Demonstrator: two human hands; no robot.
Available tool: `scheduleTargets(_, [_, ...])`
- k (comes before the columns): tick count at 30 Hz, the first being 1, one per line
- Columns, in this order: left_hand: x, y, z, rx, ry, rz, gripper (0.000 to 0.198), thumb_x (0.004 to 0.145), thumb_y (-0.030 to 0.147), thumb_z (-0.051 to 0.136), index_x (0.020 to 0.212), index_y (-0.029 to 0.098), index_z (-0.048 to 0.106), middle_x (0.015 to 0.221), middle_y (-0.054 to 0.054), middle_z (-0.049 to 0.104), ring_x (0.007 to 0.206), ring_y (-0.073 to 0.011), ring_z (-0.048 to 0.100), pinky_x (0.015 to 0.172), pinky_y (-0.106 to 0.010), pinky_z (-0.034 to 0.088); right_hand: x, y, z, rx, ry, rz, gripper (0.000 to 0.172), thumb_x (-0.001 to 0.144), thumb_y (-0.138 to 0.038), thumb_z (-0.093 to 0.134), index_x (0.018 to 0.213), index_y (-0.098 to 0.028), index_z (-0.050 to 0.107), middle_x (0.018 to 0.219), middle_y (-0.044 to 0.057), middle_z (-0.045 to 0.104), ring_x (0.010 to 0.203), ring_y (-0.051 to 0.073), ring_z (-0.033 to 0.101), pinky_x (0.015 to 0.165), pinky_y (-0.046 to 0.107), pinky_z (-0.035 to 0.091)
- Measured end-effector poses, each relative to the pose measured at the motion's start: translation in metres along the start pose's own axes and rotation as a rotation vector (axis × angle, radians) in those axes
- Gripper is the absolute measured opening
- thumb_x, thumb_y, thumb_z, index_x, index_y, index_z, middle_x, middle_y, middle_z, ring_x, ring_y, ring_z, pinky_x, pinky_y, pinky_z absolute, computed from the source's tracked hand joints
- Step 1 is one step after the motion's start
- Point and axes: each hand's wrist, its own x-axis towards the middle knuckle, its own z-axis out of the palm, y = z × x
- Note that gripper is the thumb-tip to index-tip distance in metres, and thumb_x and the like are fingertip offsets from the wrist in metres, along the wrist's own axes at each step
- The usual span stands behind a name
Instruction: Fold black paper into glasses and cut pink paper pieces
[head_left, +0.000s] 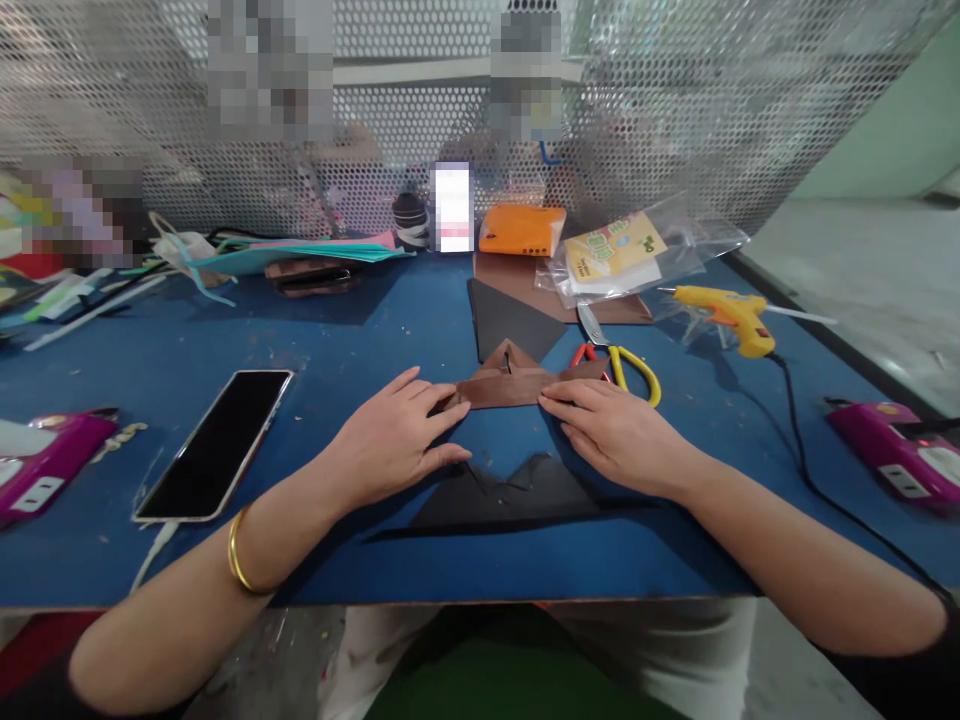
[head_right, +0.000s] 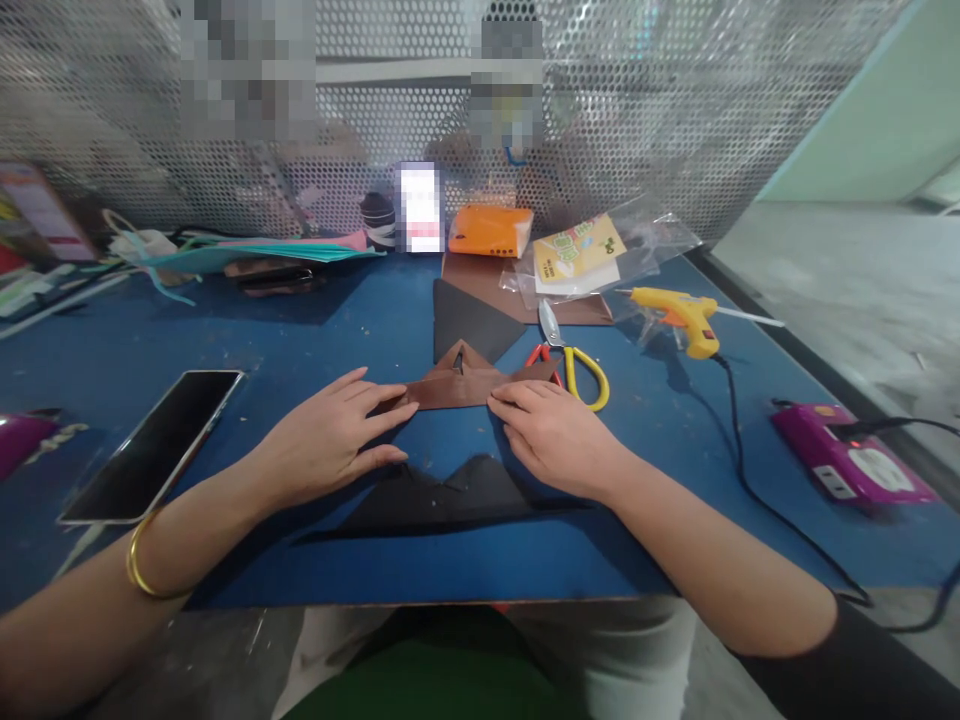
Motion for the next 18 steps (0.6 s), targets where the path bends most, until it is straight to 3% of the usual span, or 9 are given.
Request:
scheduleTargets(6, [0.008, 0.013, -0.003, -0.062, 0.027, 0.028, 0.061, 0.100, 0.055, 0.040, 0.124, 0.005, 0.065, 0.126, -0.021, 0.066, 0.120, -0.0333, 0.059, 0.104, -0.049, 0.047, 0.002, -0.004, -0.002, -0.030, 0.001, 0.007, 0.039, 0.096, -0.016, 0.040, 0.124, -0.010, 0.066, 0.124, 0.018, 0.067, 0.115, 0.033, 0.063, 0.096, 0.056, 0.051])
scheduleTargets(14, [0.011, 0.011, 0.002, -0.102, 0.032, 0.036, 0.054, 0.102, 0.047, 0.039, 0.129, 0.009, 0.064, 0.129, -0.018, 0.066, 0.117, -0.0324, 0.059, 0.099, -0.049, 0.050, 0.004, -0.006, -0.003, -0.054, -0.059, -0.012, 0.042, 0.095, -0.017, 0.043, 0.133, -0.011, 0.062, 0.124, 0.020, 0.063, 0.116, 0.036, 0.060, 0.091, 0.055, 0.052])
scheduleTargets(18, [0.008, 0.006, -0.006, -0.201, 0.020, -0.006, 0.044, 0.104, 0.035, 0.036, 0.131, 0.015, 0.064, 0.133, -0.014, 0.065, 0.121, -0.0291, 0.058, 0.103, -0.049, 0.049, 0.002, -0.002, -0.008, 0.015, -0.025, -0.003, 0.041, 0.098, -0.018, 0.041, 0.132, -0.011, 0.063, 0.128, 0.020, 0.063, 0.119, 0.034, 0.060, 0.096, 0.053, 0.051])
